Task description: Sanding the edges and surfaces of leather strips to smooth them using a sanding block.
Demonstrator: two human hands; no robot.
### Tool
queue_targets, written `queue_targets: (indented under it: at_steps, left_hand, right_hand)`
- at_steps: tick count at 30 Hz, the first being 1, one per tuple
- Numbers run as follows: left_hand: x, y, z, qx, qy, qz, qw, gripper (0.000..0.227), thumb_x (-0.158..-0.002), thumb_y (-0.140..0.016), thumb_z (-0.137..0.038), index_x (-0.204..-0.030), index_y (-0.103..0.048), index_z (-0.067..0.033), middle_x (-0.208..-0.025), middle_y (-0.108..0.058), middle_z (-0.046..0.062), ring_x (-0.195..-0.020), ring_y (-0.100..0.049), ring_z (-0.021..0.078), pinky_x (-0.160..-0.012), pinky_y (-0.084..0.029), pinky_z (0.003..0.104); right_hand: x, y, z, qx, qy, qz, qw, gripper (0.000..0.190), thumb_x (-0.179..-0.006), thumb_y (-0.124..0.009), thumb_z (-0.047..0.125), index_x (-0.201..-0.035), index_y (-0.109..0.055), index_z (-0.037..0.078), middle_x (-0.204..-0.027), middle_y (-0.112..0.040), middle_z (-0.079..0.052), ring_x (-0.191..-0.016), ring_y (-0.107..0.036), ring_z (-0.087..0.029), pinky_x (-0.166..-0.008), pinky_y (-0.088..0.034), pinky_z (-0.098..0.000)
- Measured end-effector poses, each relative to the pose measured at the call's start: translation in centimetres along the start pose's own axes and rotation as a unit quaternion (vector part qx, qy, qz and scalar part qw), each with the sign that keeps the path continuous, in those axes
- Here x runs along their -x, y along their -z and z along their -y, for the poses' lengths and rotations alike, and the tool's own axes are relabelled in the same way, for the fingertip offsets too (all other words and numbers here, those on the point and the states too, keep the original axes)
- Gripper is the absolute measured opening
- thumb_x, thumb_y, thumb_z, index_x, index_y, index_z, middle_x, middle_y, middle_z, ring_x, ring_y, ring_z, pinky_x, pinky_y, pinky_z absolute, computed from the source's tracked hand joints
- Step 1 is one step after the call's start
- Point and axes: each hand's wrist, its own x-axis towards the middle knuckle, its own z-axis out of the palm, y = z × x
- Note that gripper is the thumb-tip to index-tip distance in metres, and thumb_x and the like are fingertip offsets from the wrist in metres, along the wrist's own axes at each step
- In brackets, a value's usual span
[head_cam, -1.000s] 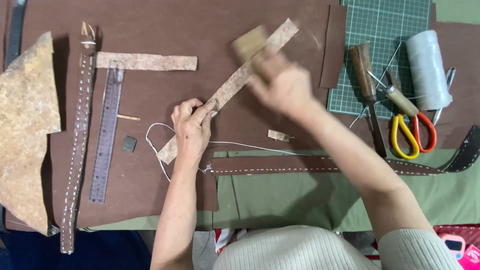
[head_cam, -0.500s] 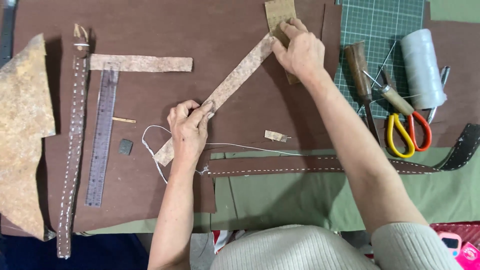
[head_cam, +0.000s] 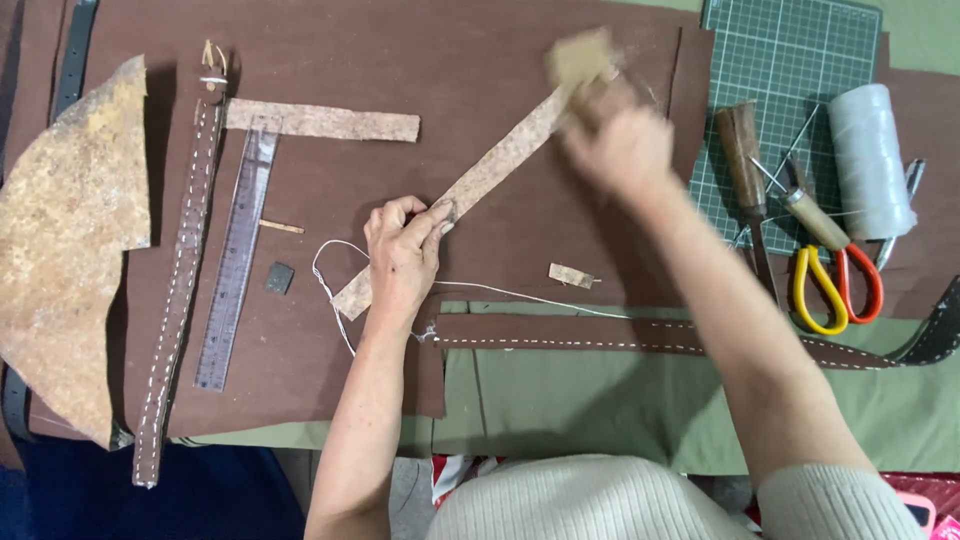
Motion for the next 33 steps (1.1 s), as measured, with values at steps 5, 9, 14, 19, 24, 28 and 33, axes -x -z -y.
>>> queue_targets:
  at_steps: [5,9,14,19,24,28,33]
  left_hand:
    - [0.0,-0.5,0.6,-0.007,0.001,0.0,1.0,0.024,-0.098,-0.074,-0.012,-0.118,-0.078,-0.0248,-0.107,-0.056,0.0,-0.094,-0.051,0.0268,-0.095,-0.043,0.045]
    - [-0.4,-0.4,0.6,-0.013,-0.003,-0.011,1.0,0.022,-0.098,-0.075,-0.013,-0.117,-0.078,-0.0242,-0.108,-0.057,0.001,-0.093,-0.051,0.0264,-0.093,-0.044,0.045]
    - [0.1,-0.4,1.1,0.004,0.014,-0.003,1.0,0.021,-0.09,-0.081,-0.019,-0.108,-0.081,-0.0285,-0.103,-0.059,0.001,-0.098,-0.061,0.0291,-0.096,-0.044,0.044]
    - [0.4,-0.5,0.7,-0.01,0.008,0.0,1.0,0.023,-0.092,-0.082,-0.016,-0.111,-0.08,-0.0284,-0.105,-0.058,0.0,-0.093,-0.054,0.026,-0.094,-0.043,0.042]
    - [0.0,-0.7,0.5,-0.01,0.002,-0.011,1.0,0.025,-0.096,-0.08,-0.012,-0.116,-0.078,-0.0271,-0.107,-0.057,-0.002,-0.09,-0.051,0.0249,-0.093,-0.042,0.043]
    - [0.0,-0.2,0.4,-0.009,0.005,-0.005,1.0,0.024,-0.096,-0.077,-0.009,-0.114,-0.078,-0.0256,-0.107,-0.056,-0.002,-0.093,-0.05,0.0253,-0.094,-0.042,0.043]
    - [-0.8,0.3,-0.1,0.025,-0.003,-0.005,1.0,0.017,-0.097,-0.078,-0.016,-0.114,-0.077,-0.019,-0.108,-0.061,0.001,-0.092,-0.053,0.024,-0.092,-0.042,0.041]
  right_hand:
    - [-3.4,-0.7,-3.1,-0.143,-0.164,0.124,0.968,0.058,-0.095,-0.067,0.057,-0.133,-0.072,0.013,-0.145,-0.061,-0.006,-0.105,-0.071,-0.039,-0.086,-0.055,-0.0567]
    - [0.3,1.7,1.5,-0.071,-0.07,-0.012,0.995,0.062,-0.105,-0.05,0.067,-0.13,-0.075,0.015,-0.142,-0.063,-0.014,-0.066,-0.076,-0.032,-0.049,-0.056,-0.0415]
    - [5.4,4.5,10.0,-0.185,0.066,0.071,0.978,0.055,-0.084,-0.069,0.053,-0.134,-0.067,0.03,-0.138,-0.064,-0.002,-0.081,-0.075,-0.035,-0.071,-0.062,-0.0439]
    - [-1.3,-0.9,-1.0,-0.125,-0.015,0.065,0.99,0.043,-0.09,-0.067,0.055,-0.121,-0.075,0.026,-0.123,-0.067,-0.005,-0.086,-0.072,-0.038,-0.07,-0.058,-0.0489]
    - [-5.1,-1.3,-3.4,-0.135,-0.173,0.188,0.957,0.06,-0.093,-0.06,0.053,-0.141,-0.065,0.018,-0.152,-0.053,-0.01,-0.121,-0.063,-0.038,-0.098,-0.049,-0.0547]
    - [-1.2,0.0,0.9,-0.13,-0.079,0.04,0.987,0.052,-0.098,-0.065,0.05,-0.137,-0.066,0.017,-0.142,-0.062,-0.01,-0.101,-0.073,-0.038,-0.075,-0.058,-0.0509]
    - [4.5,3.7,9.5,-0.186,0.067,-0.007,0.98,0.053,-0.097,-0.065,0.059,-0.138,-0.065,0.026,-0.15,-0.059,-0.008,-0.089,-0.078,-0.031,-0.067,-0.06,-0.0433]
